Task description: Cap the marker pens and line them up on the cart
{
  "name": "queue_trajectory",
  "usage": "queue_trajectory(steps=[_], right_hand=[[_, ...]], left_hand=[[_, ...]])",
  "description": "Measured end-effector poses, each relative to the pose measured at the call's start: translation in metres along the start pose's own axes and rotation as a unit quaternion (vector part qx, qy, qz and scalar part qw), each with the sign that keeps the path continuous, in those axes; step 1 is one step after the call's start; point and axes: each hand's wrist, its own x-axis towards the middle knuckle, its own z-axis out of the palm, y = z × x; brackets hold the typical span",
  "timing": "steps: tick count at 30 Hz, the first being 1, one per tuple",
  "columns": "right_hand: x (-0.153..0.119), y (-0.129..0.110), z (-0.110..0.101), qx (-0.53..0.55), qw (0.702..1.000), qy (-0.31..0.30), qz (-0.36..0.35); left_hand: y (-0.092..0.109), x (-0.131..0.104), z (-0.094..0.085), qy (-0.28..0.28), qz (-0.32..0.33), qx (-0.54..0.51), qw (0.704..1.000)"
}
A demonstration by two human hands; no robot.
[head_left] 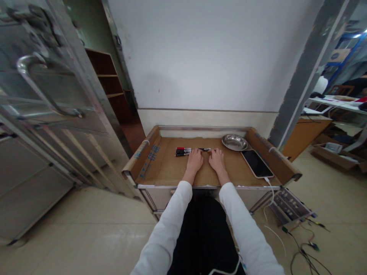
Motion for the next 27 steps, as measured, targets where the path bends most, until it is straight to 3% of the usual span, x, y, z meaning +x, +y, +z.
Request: queue_trajectory(steps=[5, 8, 12, 15, 21, 27], right_hand=[[0.000, -0.001, -0.002, 0.004, 1.000, -0.008, 0.003], [-0.001, -0.002, -0.005, 0.011, 1.000, -0.012, -0.004], [-0.003, -0.005, -0.009, 0.026, 0.998, -0.027, -0.051], [-0.004, -0.008, -0.009, 0.014, 0.997, -0.034, -0.073], [-0.005, -0.010, -0.010, -0.010, 0.997, -0.043, -0.066], [-0.003, -0.009, -0.012, 0.001, 0.996, -0.043, -0.077]], left_hand=[[0.005, -0.001, -0.006, 0.013, -0.010, 0.024, 1.000], [0.009, -0.002, -0.011, 0.069, -0.087, 0.064, 0.992], [0.009, -0.006, -0.011, 0.172, -0.223, 0.102, 0.954], [0.007, -0.008, -0.007, 0.185, -0.258, 0.096, 0.943], [0.008, -0.008, -0.009, 0.103, -0.229, 0.078, 0.965], [0.008, -0.004, -0.011, 0.005, -0.025, -0.011, 1.000]])
